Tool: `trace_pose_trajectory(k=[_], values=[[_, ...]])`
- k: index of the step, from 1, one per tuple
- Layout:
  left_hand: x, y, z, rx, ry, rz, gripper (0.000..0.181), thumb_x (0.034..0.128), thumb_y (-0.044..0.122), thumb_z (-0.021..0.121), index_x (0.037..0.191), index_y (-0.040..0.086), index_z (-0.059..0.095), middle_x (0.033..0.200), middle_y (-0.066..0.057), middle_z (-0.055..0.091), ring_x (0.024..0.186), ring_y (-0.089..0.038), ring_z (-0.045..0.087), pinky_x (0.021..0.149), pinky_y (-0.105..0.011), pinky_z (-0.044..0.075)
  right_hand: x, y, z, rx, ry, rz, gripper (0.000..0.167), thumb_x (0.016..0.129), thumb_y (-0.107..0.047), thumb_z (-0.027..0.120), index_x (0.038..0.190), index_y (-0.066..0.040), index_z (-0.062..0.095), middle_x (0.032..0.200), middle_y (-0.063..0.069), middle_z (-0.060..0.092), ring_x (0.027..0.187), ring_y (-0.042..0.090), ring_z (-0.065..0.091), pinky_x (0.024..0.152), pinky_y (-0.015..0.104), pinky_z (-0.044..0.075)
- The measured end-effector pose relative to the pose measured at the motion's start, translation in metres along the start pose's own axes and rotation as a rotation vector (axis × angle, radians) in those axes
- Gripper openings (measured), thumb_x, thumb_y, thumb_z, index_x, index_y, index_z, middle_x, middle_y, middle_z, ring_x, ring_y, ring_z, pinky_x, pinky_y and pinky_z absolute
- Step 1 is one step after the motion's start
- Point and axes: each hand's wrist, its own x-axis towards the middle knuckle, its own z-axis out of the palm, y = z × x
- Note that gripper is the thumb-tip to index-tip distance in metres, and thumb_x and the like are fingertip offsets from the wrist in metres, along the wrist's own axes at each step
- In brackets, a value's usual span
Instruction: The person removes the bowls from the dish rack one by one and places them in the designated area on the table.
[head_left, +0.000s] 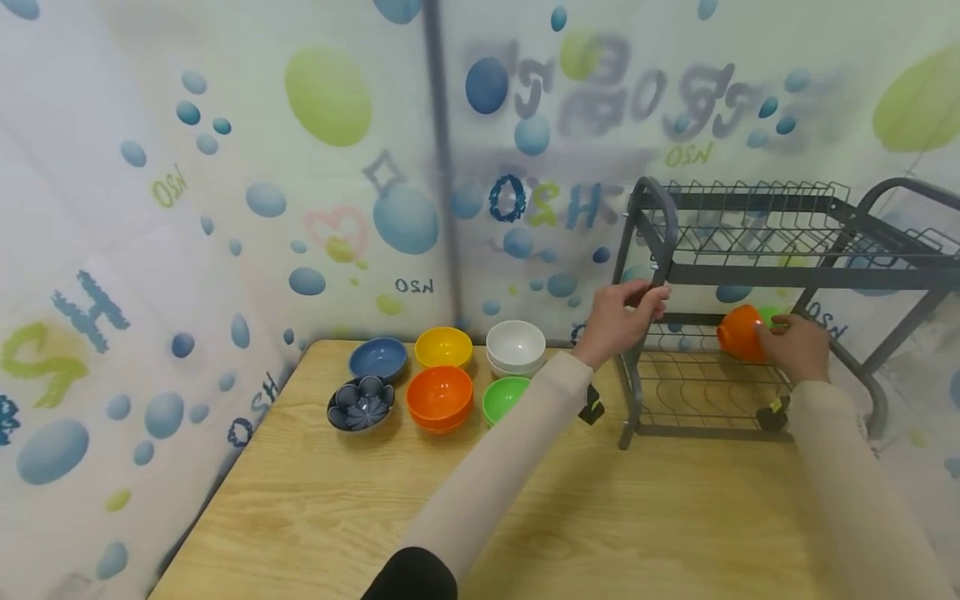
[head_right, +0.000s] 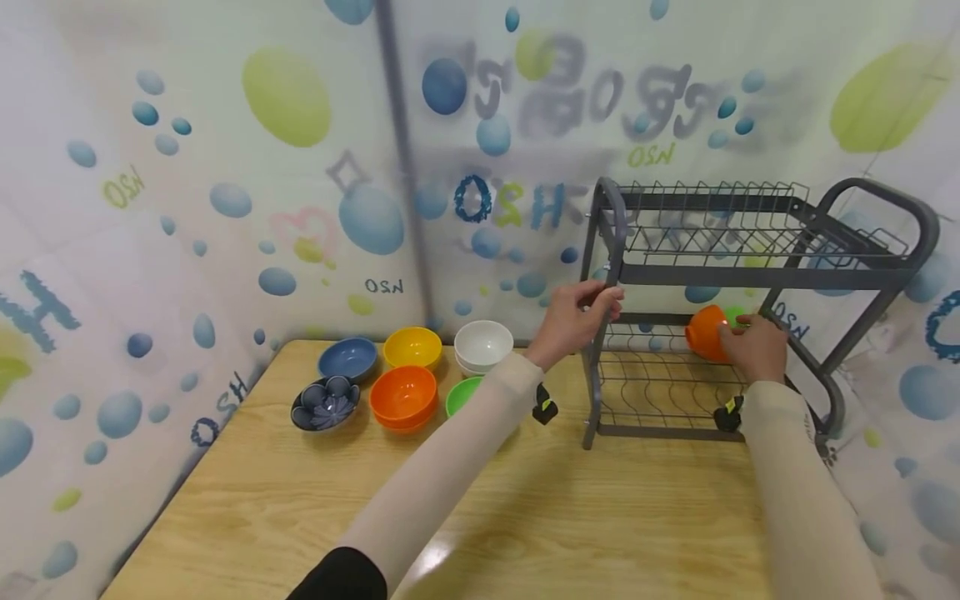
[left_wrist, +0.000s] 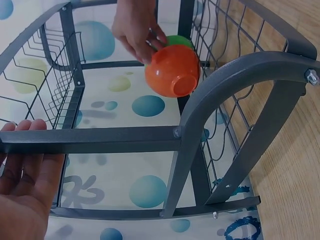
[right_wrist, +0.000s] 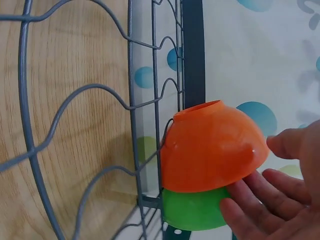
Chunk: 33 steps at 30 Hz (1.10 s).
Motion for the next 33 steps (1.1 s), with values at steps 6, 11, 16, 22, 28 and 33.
trace_pose_trajectory(k=[6,11,16,22,28,33], values=[[0.001,0.0,0.0,-0.012,0.0,0.001,0.031,0.1084,0.033,0.053,0.114,0.011,0.075,0.094,-0.005,0.077,0.084,-0.007,0.072,0.083,-0.014,0.054,0.005,0.017,0.005,0.031,-0.018,-0.02,0.064,0.108,-0.038,0.039,0.137,0.018,0.05,0.136,0.042,0.052,0.13,0.058,0.041,0.109,0.071,0.034],[0.002,0.001,0.0,-0.038,-0.002,0.004,0.031,0.1085,0.031,0.053,0.115,0.01,0.074,0.096,-0.008,0.077,0.085,-0.009,0.072,0.083,-0.014,0.055,0.005,0.021,0.006,0.072,-0.026,0.02,0.064,0.108,-0.04,0.041,0.141,0.015,0.048,0.141,0.04,0.049,0.132,0.056,0.042,0.108,0.068,0.038],[0.001,0.002,0.0,-0.037,-0.006,0.006,0.03,0.1086,0.03,0.053,0.116,0.01,0.074,0.098,-0.01,0.077,0.086,-0.009,0.073,0.084,-0.013,0.054,0.003,0.02,0.007,0.104,-0.036,0.081,0.063,0.109,-0.038,0.041,0.145,0.013,0.045,0.147,0.039,0.044,0.138,0.056,0.038,0.113,0.066,0.035],[0.001,0.0,0.0,-0.029,-0.005,-0.002,0.031,0.1086,0.033,0.052,0.115,0.011,0.074,0.098,-0.009,0.077,0.084,-0.002,0.07,0.085,-0.013,0.054,-0.001,0.014,0.008,0.154,-0.019,0.103,0.061,0.109,-0.036,0.04,0.145,0.013,0.045,0.149,0.037,0.044,0.139,0.053,0.039,0.112,0.064,0.038],[-0.001,0.0,0.001,-0.031,0.007,0.0,0.03,0.1084,0.032,0.053,0.113,0.011,0.074,0.095,-0.008,0.077,0.085,-0.007,0.071,0.083,-0.013,0.054,-0.003,0.016,0.009,0.237,-0.059,0.107,0.063,0.11,-0.039,0.039,0.15,0.009,0.041,0.15,0.035,0.045,0.108,0.026,0.061,0.086,0.031,0.055],[-0.002,0.001,0.001,-0.031,0.005,0.003,0.03,0.1084,0.031,0.053,0.114,0.01,0.074,0.097,-0.011,0.077,0.084,-0.006,0.071,0.083,-0.013,0.054,-0.004,0.019,0.011,0.411,-0.091,0.166,0.063,0.109,-0.04,0.042,0.156,0.002,0.034,0.16,0.031,0.035,0.081,-0.012,0.048,0.069,0.008,0.054]])
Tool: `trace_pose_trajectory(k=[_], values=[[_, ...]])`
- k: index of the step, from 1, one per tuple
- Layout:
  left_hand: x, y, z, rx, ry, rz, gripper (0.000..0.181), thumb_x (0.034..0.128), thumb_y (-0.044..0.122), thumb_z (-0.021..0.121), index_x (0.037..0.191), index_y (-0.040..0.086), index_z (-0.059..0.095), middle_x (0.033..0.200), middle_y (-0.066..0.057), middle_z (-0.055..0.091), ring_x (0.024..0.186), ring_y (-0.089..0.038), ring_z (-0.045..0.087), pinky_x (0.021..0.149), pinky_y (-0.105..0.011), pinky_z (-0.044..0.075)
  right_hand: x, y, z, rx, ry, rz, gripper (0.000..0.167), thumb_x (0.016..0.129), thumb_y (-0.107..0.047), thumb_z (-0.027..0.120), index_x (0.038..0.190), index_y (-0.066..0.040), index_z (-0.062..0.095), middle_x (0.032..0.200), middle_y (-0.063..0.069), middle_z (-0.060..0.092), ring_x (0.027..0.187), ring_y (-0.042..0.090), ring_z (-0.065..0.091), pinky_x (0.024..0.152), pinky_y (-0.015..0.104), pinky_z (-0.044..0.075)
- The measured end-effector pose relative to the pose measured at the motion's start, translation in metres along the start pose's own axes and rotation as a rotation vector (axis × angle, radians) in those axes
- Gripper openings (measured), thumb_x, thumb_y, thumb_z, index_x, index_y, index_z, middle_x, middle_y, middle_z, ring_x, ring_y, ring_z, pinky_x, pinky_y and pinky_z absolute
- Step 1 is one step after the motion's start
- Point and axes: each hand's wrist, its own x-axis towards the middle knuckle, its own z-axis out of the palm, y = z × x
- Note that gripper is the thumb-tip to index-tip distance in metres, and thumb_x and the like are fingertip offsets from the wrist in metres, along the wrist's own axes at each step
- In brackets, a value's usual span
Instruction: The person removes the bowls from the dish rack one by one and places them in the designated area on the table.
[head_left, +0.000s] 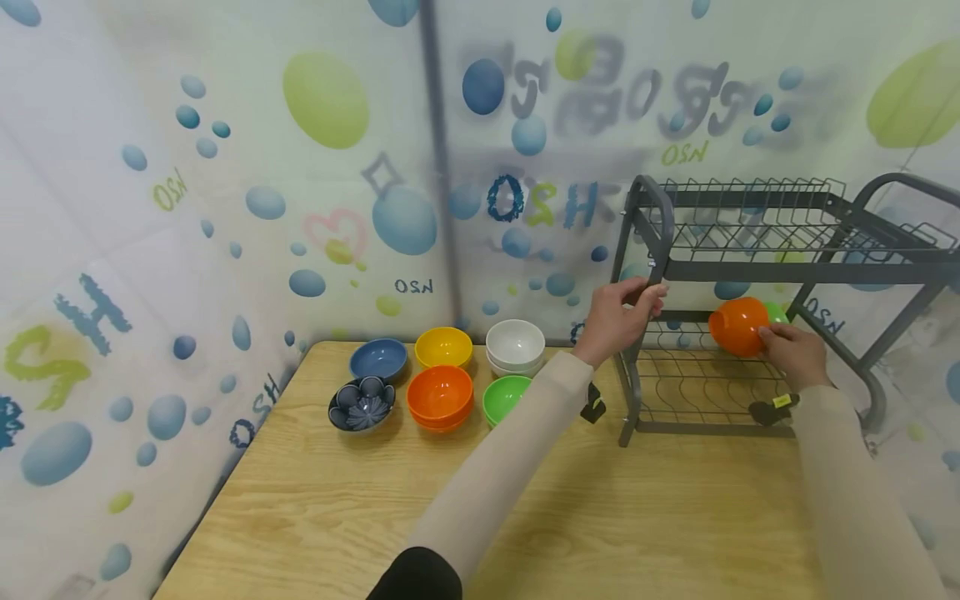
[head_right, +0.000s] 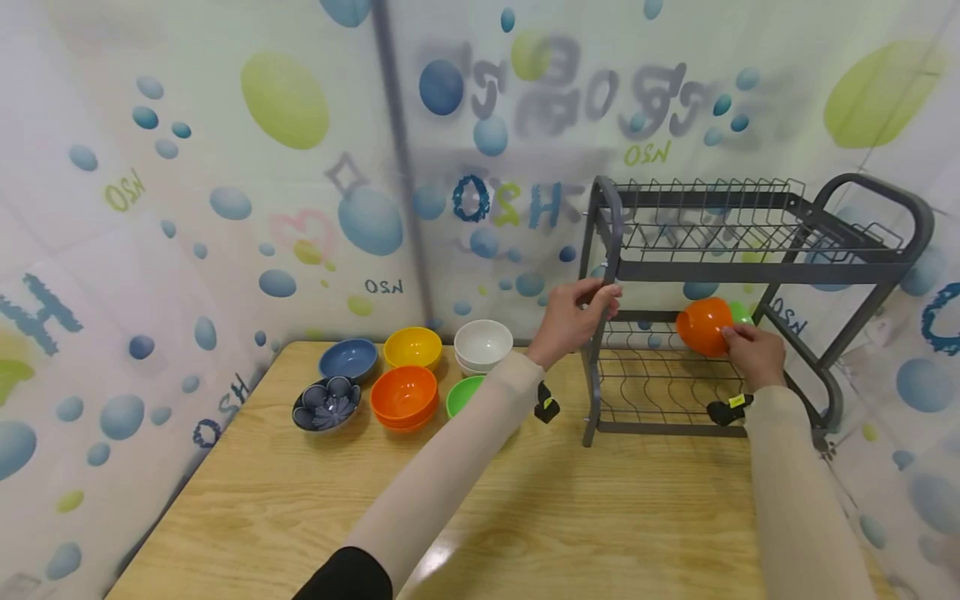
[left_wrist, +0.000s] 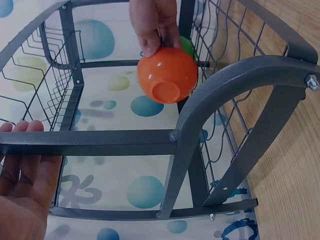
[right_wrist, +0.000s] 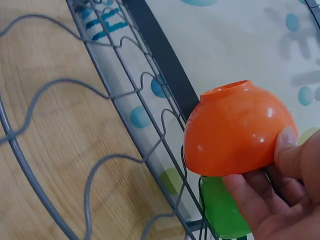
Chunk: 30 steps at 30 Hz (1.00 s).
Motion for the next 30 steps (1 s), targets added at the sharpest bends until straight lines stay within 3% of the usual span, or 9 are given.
trace_pose_trajectory(k=[5,9,16,20,25,30], values=[[0.001,0.001,-0.001,-0.002,-0.006,0.003,0.03,0.109,0.029,0.052,0.116,0.009,0.074,0.097,-0.011,0.077,0.085,-0.007,0.071,0.086,-0.016,0.055,-0.004,-0.003,0.001,0.092,-0.033,0.029,0.068,0.108,-0.045,0.043,0.159,-0.002,0.029,0.164,0.028,0.027,0.088,-0.01,0.047,0.079,0.01,0.056],[0.002,0.0,-0.001,-0.001,-0.004,0.018,0.03,0.1093,0.027,0.051,0.116,0.008,0.073,0.098,-0.013,0.077,0.087,-0.013,0.072,0.089,-0.019,0.056,-0.009,-0.008,0.004,0.135,-0.055,-0.013,0.069,0.107,-0.042,0.046,0.157,0.003,0.03,0.162,0.031,0.027,0.085,-0.013,0.05,0.083,0.012,0.056],[0.002,-0.001,-0.002,0.004,-0.01,0.019,0.029,0.1088,0.027,0.053,0.114,0.008,0.074,0.096,-0.011,0.077,0.086,-0.013,0.073,0.086,-0.014,0.055,-0.021,-0.017,0.011,-0.029,-0.023,-0.102,0.067,0.107,-0.046,0.045,0.154,0.002,0.038,0.154,0.031,0.042,0.085,-0.014,0.046,0.077,0.012,0.047],[0.002,0.0,-0.002,0.008,-0.01,0.015,0.029,0.1085,0.028,0.053,0.114,0.008,0.074,0.095,-0.01,0.077,0.086,-0.013,0.073,0.087,-0.015,0.055,-0.027,-0.023,0.015,-0.04,-0.017,-0.152,0.065,0.107,-0.044,0.047,0.152,0.004,0.042,0.148,0.032,0.049,0.079,-0.019,0.048,0.073,0.009,0.046],[0.002,-0.001,-0.001,0.0,-0.006,0.006,0.028,0.1083,0.028,0.054,0.112,0.009,0.074,0.094,-0.01,0.077,0.086,-0.013,0.073,0.087,-0.018,0.056,-0.038,-0.03,0.018,-0.1,0.003,-0.217,0.064,0.106,-0.046,0.051,0.147,0.003,0.05,0.13,0.011,0.066,0.079,-0.019,0.049,0.071,0.009,0.045],[0.001,-0.001,0.0,-0.016,-0.002,0.004,0.028,0.1081,0.028,0.054,0.112,0.008,0.074,0.096,-0.012,0.076,0.086,-0.012,0.072,0.084,-0.015,0.056,-0.049,-0.035,0.022,-0.191,0.014,-0.263,0.065,0.105,-0.051,0.051,0.142,0.002,0.057,0.137,0.023,0.063,0.092,-0.004,0.052,0.074,0.017,0.046]])
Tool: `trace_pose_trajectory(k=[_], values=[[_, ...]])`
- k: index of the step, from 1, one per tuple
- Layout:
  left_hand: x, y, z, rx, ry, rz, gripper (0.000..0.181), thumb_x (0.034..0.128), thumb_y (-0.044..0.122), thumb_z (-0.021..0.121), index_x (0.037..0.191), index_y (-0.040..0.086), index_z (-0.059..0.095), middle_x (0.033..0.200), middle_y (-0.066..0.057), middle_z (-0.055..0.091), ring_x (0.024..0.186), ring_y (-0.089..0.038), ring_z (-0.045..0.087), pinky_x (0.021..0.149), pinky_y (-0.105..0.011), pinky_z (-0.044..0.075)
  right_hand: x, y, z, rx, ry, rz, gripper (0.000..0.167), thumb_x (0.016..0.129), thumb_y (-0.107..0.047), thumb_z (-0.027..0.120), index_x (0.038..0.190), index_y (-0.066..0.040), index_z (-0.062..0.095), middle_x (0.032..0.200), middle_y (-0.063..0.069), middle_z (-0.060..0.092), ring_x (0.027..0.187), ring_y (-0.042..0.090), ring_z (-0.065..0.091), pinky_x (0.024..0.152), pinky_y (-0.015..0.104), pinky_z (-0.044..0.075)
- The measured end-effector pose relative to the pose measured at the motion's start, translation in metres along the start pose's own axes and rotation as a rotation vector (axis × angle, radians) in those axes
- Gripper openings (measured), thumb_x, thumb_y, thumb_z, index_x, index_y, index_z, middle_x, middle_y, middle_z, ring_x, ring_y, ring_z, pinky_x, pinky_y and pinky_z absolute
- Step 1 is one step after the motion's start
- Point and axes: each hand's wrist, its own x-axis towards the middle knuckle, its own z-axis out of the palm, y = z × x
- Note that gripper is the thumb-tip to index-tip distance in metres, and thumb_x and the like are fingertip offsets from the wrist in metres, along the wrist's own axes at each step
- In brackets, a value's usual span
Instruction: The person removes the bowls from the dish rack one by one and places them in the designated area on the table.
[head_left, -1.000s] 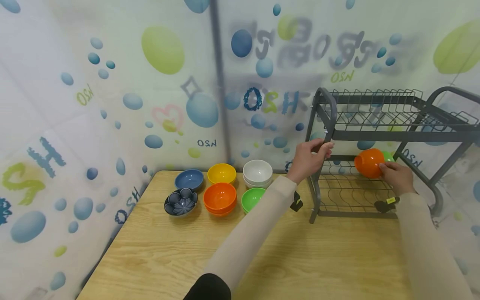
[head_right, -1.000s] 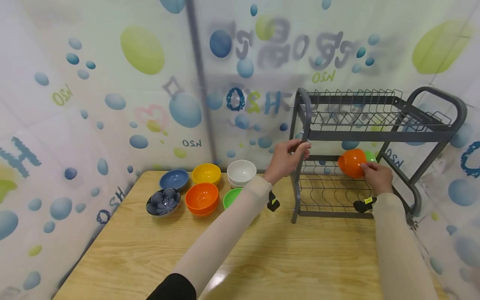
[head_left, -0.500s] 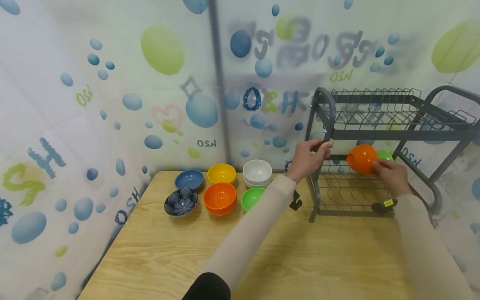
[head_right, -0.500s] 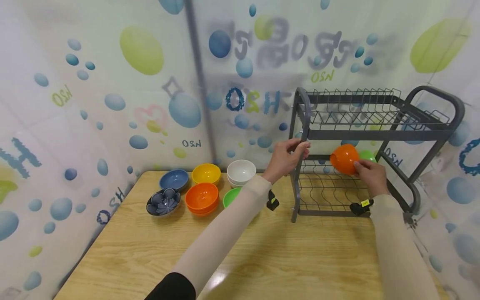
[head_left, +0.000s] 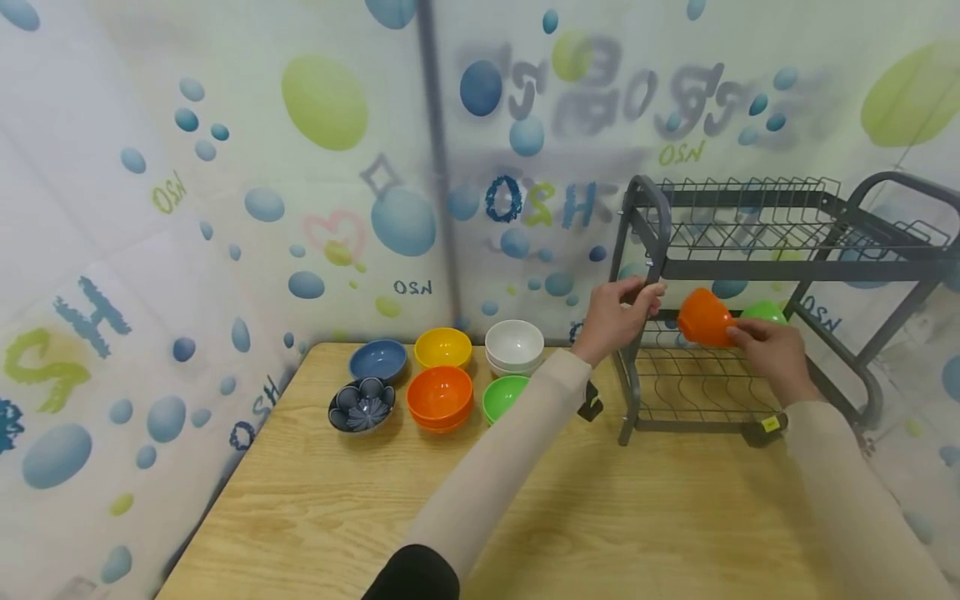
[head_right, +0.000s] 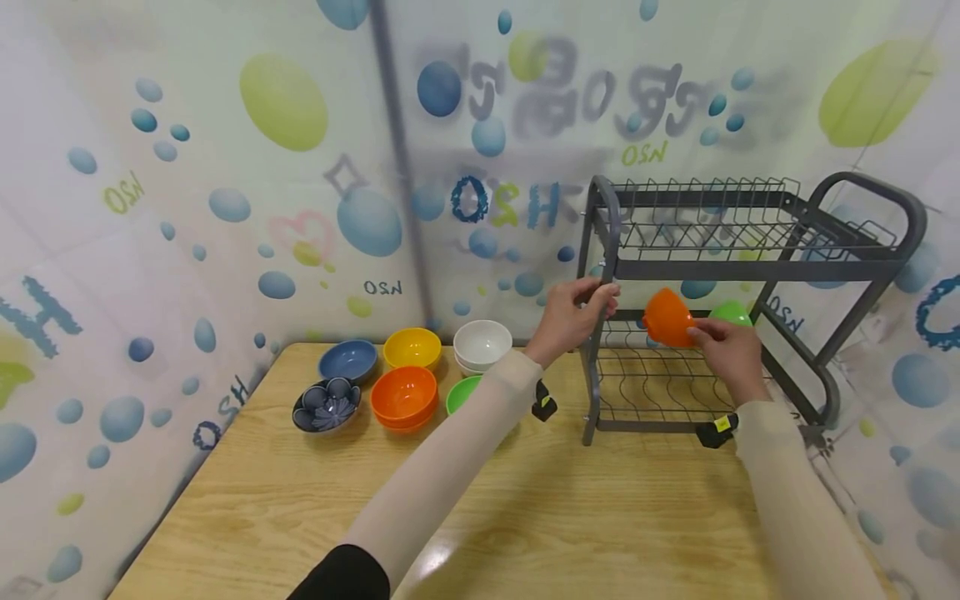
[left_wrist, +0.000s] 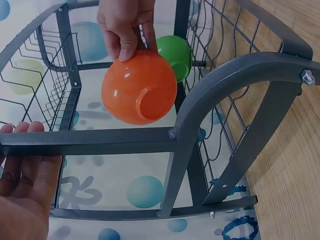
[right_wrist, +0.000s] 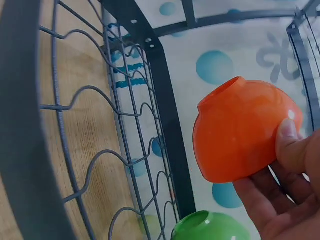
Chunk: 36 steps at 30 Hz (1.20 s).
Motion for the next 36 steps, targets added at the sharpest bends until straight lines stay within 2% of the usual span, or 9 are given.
trace_pose_trajectory(k=[5,14,20,22,26,29,32,35,36], values=[[0.0,0.0,0.0,-0.006,-0.001,0.008,0.028,0.1084,0.027,0.054,0.112,0.007,0.074,0.095,-0.011,0.076,0.086,-0.013,0.072,0.083,-0.013,0.055,-0.012,-0.011,0.001,-0.037,0.019,-0.027,0.062,0.104,-0.05,0.052,0.139,0.0,0.061,0.135,0.029,0.063,0.1,0.019,0.055,0.074,0.026,0.045],[-0.002,-0.001,0.002,-0.02,0.023,0.007,0.028,0.1084,0.026,0.054,0.111,0.009,0.075,0.095,-0.011,0.077,0.086,-0.014,0.072,0.083,-0.012,0.054,-0.034,-0.029,0.0,-0.102,0.109,-0.161,0.044,0.104,-0.035,0.06,0.128,0.001,0.07,0.114,0.028,0.072,0.078,0.02,0.048,0.058,0.025,0.039],[-0.003,0.005,0.002,-0.033,0.031,-0.014,0.028,0.1082,0.026,0.054,0.111,0.007,0.074,0.096,-0.014,0.076,0.089,-0.022,0.074,0.081,-0.012,0.055,-0.046,-0.036,-0.003,-0.114,0.141,-0.209,0.039,0.102,-0.03,0.065,0.123,0.002,0.072,0.117,0.028,0.072,0.077,0.015,0.048,0.055,0.021,0.038],[-0.002,0.001,0.003,-0.035,0.034,-0.013,0.03,0.1078,0.031,0.055,0.109,0.009,0.075,0.095,-0.012,0.076,0.087,-0.02,0.074,0.081,-0.014,0.056,-0.05,-0.039,-0.005,-0.121,0.142,-0.222,0.038,0.102,-0.029,0.066,0.122,0.002,0.072,0.121,0.027,0.071,0.078,0.01,0.049,0.058,0.016,0.04],[-0.002,0.0,0.003,-0.063,0.029,-0.079,0.032,0.1061,0.037,0.057,0.107,0.012,0.076,0.094,-0.007,0.077,0.088,-0.017,0.073,0.079,-0.016,0.056,-0.06,-0.043,-0.008,-0.13,0.15,-0.261,0.033,0.1,-0.025,0.069,0.118,0.002,0.074,0.12,0.026,0.072,0.079,-0.008,0.048,0.063,0.006,0.041],[-0.003,-0.002,-0.001,-0.093,0.007,-0.134,0.032,0.1047,0.041,0.058,0.11,0.015,0.077,0.095,-0.003,0.077,0.089,-0.012,0.072,0.08,-0.017,0.057,-0.066,-0.046,-0.009,-0.108,0.154,-0.292,0.03,0.099,-0.022,0.07,0.118,0.002,0.075,0.119,0.026,0.072,0.079,-0.014,0.046,0.064,0.004,0.042],[-0.004,-0.004,-0.007,-0.08,-0.036,-0.151,0.034,0.1047,0.044,0.057,0.113,0.016,0.076,0.101,-0.003,0.077,0.092,-0.008,0.07,0.082,-0.018,0.056,-0.072,-0.048,-0.011,-0.089,0.174,-0.335,0.027,0.097,-0.02,0.072,0.115,0.0,0.077,0.112,0.019,0.074,0.077,-0.011,0.048,0.065,0.005,0.043],[-0.008,-0.006,-0.016,-0.055,-0.081,-0.159,0.036,0.1049,0.045,0.056,0.122,0.018,0.074,0.113,-0.001,0.076,0.096,-0.003,0.069,0.085,-0.019,0.057,-0.078,-0.05,-0.015,-0.092,0.201,-0.374,0.021,0.095,-0.017,0.075,0.111,-0.003,0.079,0.102,-0.005,0.075,0.077,-0.007,0.051,0.065,0.006,0.042],[-0.01,-0.007,-0.019,-0.043,-0.093,-0.162,0.036,0.1048,0.045,0.057,0.125,0.02,0.072,0.117,0.001,0.075,0.098,-0.003,0.069,0.086,-0.02,0.057,-0.08,-0.052,-0.016,-0.093,0.209,-0.384,0.019,0.094,-0.015,0.076,0.109,-0.004,0.08,0.101,-0.008,0.074,0.078,-0.008,0.051,0.066,0.006,0.042]])
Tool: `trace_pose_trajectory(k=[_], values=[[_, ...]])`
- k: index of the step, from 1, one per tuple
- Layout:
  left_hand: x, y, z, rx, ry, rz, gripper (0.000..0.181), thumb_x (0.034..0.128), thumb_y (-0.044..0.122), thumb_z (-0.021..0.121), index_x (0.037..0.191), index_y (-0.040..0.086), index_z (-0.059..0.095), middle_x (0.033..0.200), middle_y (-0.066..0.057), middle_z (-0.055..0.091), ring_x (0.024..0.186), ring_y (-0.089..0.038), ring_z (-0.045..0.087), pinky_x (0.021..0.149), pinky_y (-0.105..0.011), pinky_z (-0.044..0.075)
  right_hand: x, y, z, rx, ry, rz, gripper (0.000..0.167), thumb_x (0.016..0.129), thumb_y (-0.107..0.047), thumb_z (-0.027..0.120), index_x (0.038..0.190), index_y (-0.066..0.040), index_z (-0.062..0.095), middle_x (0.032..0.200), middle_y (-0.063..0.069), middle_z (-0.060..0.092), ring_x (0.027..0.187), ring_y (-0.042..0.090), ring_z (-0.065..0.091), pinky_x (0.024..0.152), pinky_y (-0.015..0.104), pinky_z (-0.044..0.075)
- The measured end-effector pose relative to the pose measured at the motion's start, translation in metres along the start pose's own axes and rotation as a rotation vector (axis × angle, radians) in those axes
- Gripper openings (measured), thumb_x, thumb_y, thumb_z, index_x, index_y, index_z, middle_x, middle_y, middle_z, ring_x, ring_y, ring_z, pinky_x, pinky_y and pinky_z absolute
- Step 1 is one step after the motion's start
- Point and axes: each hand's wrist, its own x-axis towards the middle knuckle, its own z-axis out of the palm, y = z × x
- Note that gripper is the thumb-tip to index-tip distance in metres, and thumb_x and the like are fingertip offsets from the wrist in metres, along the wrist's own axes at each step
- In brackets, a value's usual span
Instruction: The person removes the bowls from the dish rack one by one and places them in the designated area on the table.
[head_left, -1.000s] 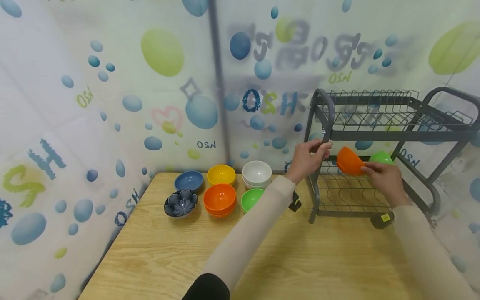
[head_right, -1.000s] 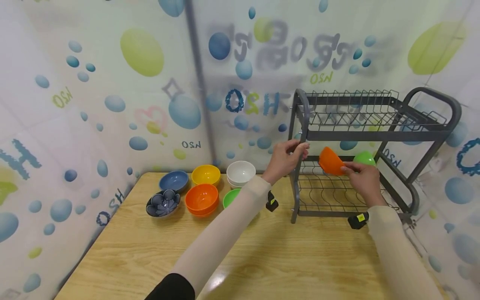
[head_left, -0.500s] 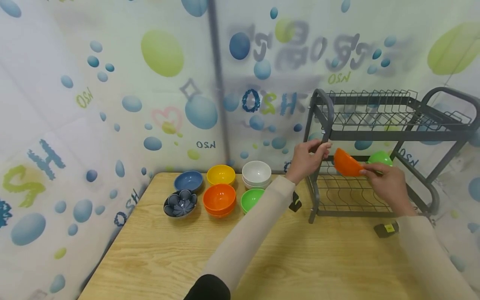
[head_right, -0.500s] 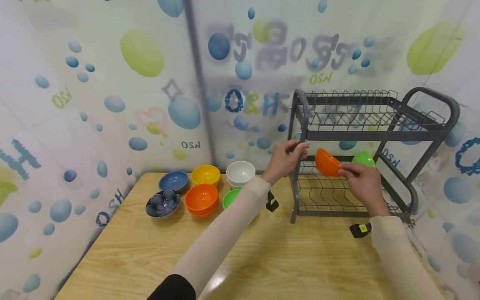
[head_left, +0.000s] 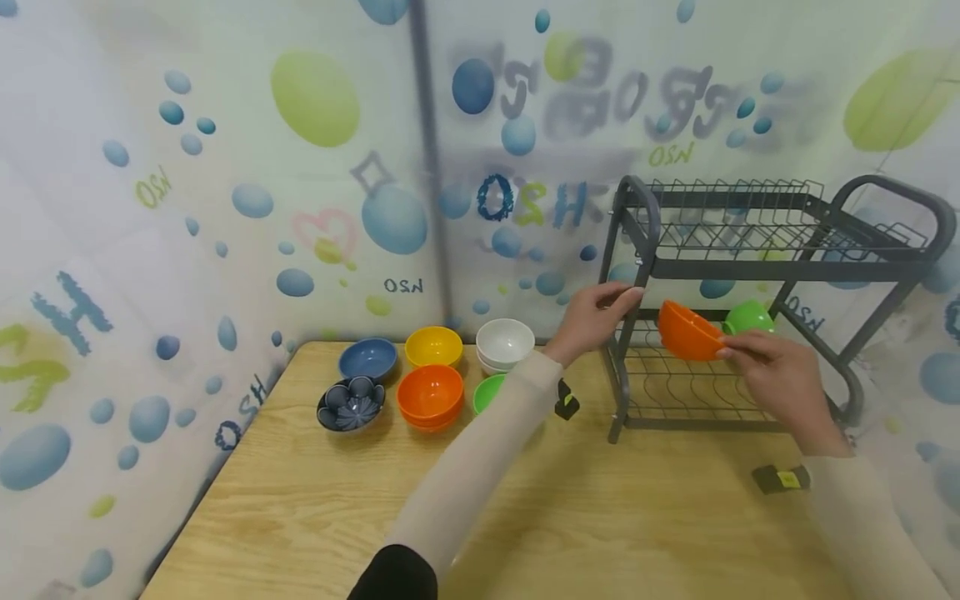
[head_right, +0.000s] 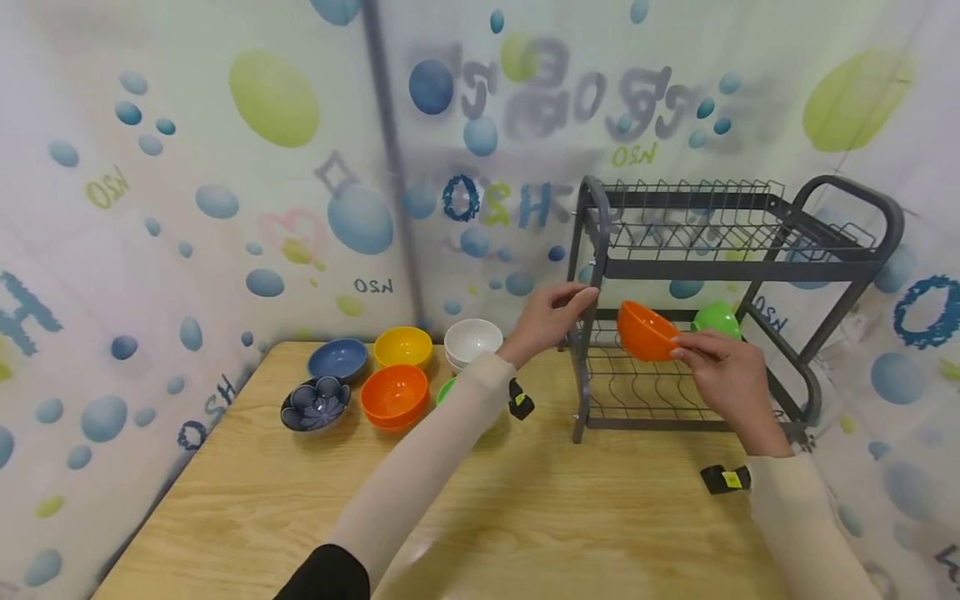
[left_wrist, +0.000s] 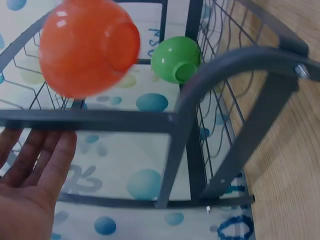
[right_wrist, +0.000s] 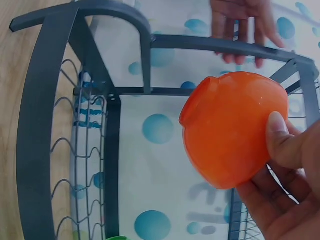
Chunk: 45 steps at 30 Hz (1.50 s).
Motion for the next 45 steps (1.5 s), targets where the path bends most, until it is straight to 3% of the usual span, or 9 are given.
trace_pose_trajectory(k=[2,7,12,14,23,29,34,40,45], values=[[-0.005,-0.001,-0.007,0.014,-0.003,-0.006,0.037,0.1044,0.044,0.058,0.132,0.022,0.069,0.123,0.003,0.073,0.102,-0.002,0.069,0.089,-0.022,0.056,-0.002,-0.004,-0.003,0.004,0.007,-0.021,0.017,0.093,-0.011,0.077,0.107,-0.004,0.08,0.1,-0.007,0.075,0.08,-0.014,0.05,0.069,0.002,0.041],[-0.017,-0.002,-0.023,0.051,0.009,0.004,0.04,0.1034,0.044,0.06,0.138,0.025,0.064,0.128,0.004,0.069,0.115,-0.007,0.066,0.101,-0.023,0.053,-0.008,-0.013,-0.007,0.022,0.041,-0.121,0.018,0.084,0.003,0.08,0.102,-0.001,0.08,0.098,0.015,0.076,0.085,-0.023,0.047,0.075,-0.002,0.039],[-0.029,0.0,-0.034,0.082,0.009,0.043,0.043,0.1029,0.042,0.062,0.142,0.024,0.06,0.137,0.001,0.064,0.132,-0.016,0.058,0.113,-0.027,0.046,-0.015,-0.022,-0.008,0.062,0.077,-0.222,0.025,0.075,0.013,0.083,0.094,-0.002,0.081,0.09,-0.021,0.07,0.083,-0.02,0.052,0.074,-0.002,0.042],[-0.037,0.0,-0.038,0.115,0.006,0.077,0.044,0.1031,0.039,0.062,0.144,0.022,0.059,0.141,-0.002,0.062,0.135,-0.017,0.055,0.115,-0.029,0.044,-0.019,-0.027,-0.008,0.09,0.065,-0.25,0.028,0.073,0.016,0.082,0.094,-0.003,0.081,0.093,-0.029,0.066,0.085,-0.019,0.054,0.075,-0.002,0.043],[-0.078,0.007,-0.05,0.33,-0.007,0.23,0.049,0.0979,0.038,0.071,0.144,0.026,0.058,0.148,0.004,0.055,0.143,-0.014,0.045,0.119,-0.042,0.041,-0.033,-0.051,0.004,0.159,0.046,-0.412,0.038,0.066,0.023,0.082,0.089,-0.007,0.081,0.089,0.003,0.075,0.092,-0.013,0.057,0.083,0.0,0.046],[-0.104,0.017,-0.053,0.439,-0.059,0.378,0.054,0.0929,0.033,0.078,0.142,0.016,0.06,0.145,-0.001,0.058,0.139,-0.016,0.048,0.117,-0.037,0.044,-0.034,-0.064,0.012,0.187,0.007,-0.554,0.041,0.062,0.024,0.082,0.085,-0.01,0.08,0.092,0.005,0.076,0.101,-0.008,0.061,0.088,0.002,0.047],[-0.121,0.028,-0.059,0.537,-0.109,0.474,0.048,0.0928,0.033,0.078,0.135,0.012,0.065,0.136,0.0,0.063,0.132,-0.016,0.051,0.112,-0.028,0.047,-0.034,-0.075,0.018,0.204,-0.032,-0.615,0.042,0.061,0.025,0.082,0.087,-0.009,0.081,0.094,0.005,0.076,0.094,0.003,0.063,0.086,0.003,0.049],[-0.134,0.032,-0.068,0.624,-0.158,0.572,0.033,0.0931,0.027,0.078,0.121,0.011,0.071,0.123,0.0,0.069,0.122,-0.016,0.057,0.108,-0.021,0.048,-0.034,-0.086,0.026,0.201,-0.09,-0.66,0.036,0.065,0.02,0.082,0.088,-0.007,0.081,0.096,0.005,0.077,0.091,0.014,0.066,0.092,0.004,0.048],[-0.14,0.031,-0.073,0.631,-0.191,0.638,0.023,0.0928,0.022,0.078,0.113,0.011,0.073,0.115,0.001,0.071,0.115,-0.015,0.06,0.103,-0.018,0.05,-0.031,-0.091,0.033,0.208,-0.121,-0.685,0.031,0.07,0.017,0.082,0.088,-0.009,0.081,0.097,0.003,0.076,0.089,0.015,0.067,0.091,0.005,0.049]])
